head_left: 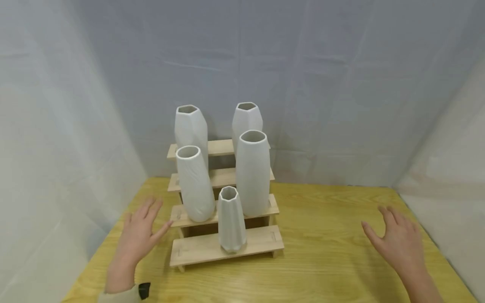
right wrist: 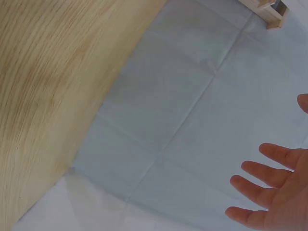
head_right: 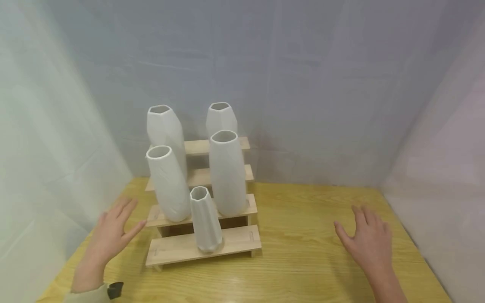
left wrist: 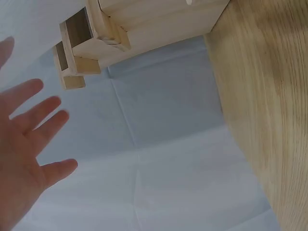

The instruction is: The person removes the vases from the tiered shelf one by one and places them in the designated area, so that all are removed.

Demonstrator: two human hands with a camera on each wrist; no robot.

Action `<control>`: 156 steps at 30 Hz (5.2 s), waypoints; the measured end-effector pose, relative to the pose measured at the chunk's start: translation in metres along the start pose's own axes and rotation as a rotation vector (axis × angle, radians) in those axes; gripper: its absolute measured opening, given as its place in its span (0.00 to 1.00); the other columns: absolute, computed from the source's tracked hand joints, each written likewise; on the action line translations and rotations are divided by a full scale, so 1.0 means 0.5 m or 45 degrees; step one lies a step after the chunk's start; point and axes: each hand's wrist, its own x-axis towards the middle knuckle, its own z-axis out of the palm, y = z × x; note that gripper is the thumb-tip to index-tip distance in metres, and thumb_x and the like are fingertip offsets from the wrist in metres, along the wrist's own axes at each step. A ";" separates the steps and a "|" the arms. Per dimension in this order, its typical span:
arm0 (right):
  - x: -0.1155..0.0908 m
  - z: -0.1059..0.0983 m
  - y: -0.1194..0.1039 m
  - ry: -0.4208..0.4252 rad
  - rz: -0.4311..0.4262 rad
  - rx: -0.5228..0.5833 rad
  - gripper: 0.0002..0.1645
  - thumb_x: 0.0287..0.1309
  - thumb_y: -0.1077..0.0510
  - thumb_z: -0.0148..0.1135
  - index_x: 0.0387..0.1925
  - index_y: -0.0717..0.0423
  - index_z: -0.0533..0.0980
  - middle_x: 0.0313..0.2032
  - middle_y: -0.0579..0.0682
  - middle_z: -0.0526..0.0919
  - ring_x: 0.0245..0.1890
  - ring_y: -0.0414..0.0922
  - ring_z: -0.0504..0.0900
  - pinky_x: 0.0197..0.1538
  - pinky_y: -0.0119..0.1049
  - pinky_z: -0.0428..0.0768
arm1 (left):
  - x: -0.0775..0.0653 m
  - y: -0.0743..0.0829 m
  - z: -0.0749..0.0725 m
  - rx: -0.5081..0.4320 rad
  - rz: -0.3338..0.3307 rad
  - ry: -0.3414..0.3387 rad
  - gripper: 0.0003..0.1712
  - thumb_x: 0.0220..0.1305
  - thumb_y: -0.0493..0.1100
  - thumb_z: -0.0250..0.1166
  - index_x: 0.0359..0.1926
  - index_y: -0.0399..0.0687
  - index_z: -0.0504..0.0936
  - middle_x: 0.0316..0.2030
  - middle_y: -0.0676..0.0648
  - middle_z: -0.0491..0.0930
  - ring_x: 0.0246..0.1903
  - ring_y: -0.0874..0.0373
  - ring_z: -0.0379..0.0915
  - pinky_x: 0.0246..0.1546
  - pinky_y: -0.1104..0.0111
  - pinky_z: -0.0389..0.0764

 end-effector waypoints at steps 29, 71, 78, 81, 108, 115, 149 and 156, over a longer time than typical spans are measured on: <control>0.003 0.068 -0.104 -0.062 -0.056 0.340 0.30 0.53 0.48 0.59 0.49 0.68 0.69 0.46 0.67 0.73 0.47 0.63 0.68 0.45 0.59 0.68 | 0.021 -0.024 0.098 -0.282 0.081 0.074 0.32 0.56 0.48 0.62 0.55 0.28 0.66 0.54 0.32 0.65 0.53 0.37 0.60 0.52 0.46 0.62; 0.016 0.149 -0.377 -0.177 -0.307 1.082 0.26 0.45 0.58 0.67 0.46 0.66 0.72 0.43 0.56 0.77 0.44 0.49 0.75 0.48 0.49 0.73 | 0.024 -0.039 0.147 -0.463 0.035 0.072 0.33 0.49 0.44 0.68 0.51 0.26 0.70 0.55 0.33 0.66 0.54 0.39 0.61 0.50 0.49 0.66; 0.030 0.162 -0.417 -0.266 -0.234 1.196 0.29 0.46 0.54 0.67 0.49 0.63 0.71 0.45 0.55 0.76 0.45 0.47 0.74 0.49 0.46 0.73 | 0.017 -0.044 0.154 -0.537 -0.009 0.120 0.31 0.48 0.43 0.69 0.51 0.28 0.72 0.54 0.35 0.67 0.54 0.40 0.62 0.49 0.50 0.66; 0.039 0.172 -0.436 -0.282 -0.250 1.249 0.31 0.45 0.54 0.67 0.51 0.63 0.70 0.45 0.55 0.76 0.45 0.48 0.74 0.50 0.45 0.73 | 0.017 -0.047 0.155 -0.523 -0.002 0.139 0.31 0.47 0.43 0.69 0.50 0.28 0.72 0.54 0.35 0.68 0.54 0.40 0.63 0.49 0.50 0.67; 0.042 0.138 -0.501 -0.279 -0.161 1.505 0.34 0.36 0.68 0.70 0.49 0.68 0.67 0.46 0.60 0.74 0.45 0.55 0.74 0.49 0.47 0.73 | 0.024 -0.028 0.169 -0.505 0.000 0.137 0.32 0.47 0.43 0.69 0.51 0.28 0.71 0.55 0.35 0.66 0.55 0.41 0.62 0.50 0.51 0.67; 0.043 0.139 -0.498 -0.271 -0.163 1.513 0.33 0.36 0.69 0.70 0.48 0.68 0.68 0.45 0.59 0.74 0.44 0.54 0.74 0.48 0.45 0.74 | 0.025 -0.026 0.174 -0.503 0.011 0.164 0.31 0.46 0.42 0.70 0.50 0.27 0.72 0.54 0.35 0.67 0.54 0.42 0.62 0.50 0.53 0.67; 0.041 0.134 -0.492 -0.191 -0.143 1.508 0.31 0.35 0.70 0.70 0.47 0.69 0.69 0.45 0.61 0.75 0.43 0.54 0.76 0.45 0.42 0.76 | 0.033 -0.035 0.179 -0.529 0.012 0.169 0.32 0.47 0.42 0.70 0.51 0.27 0.71 0.55 0.34 0.67 0.55 0.41 0.62 0.50 0.51 0.67; 0.041 0.130 -0.483 -0.132 -0.149 1.533 0.32 0.33 0.73 0.70 0.46 0.70 0.70 0.44 0.61 0.76 0.42 0.53 0.76 0.45 0.41 0.76 | 0.038 -0.035 0.179 -0.540 0.010 0.165 0.33 0.47 0.43 0.70 0.51 0.27 0.71 0.55 0.35 0.67 0.55 0.42 0.61 0.50 0.52 0.67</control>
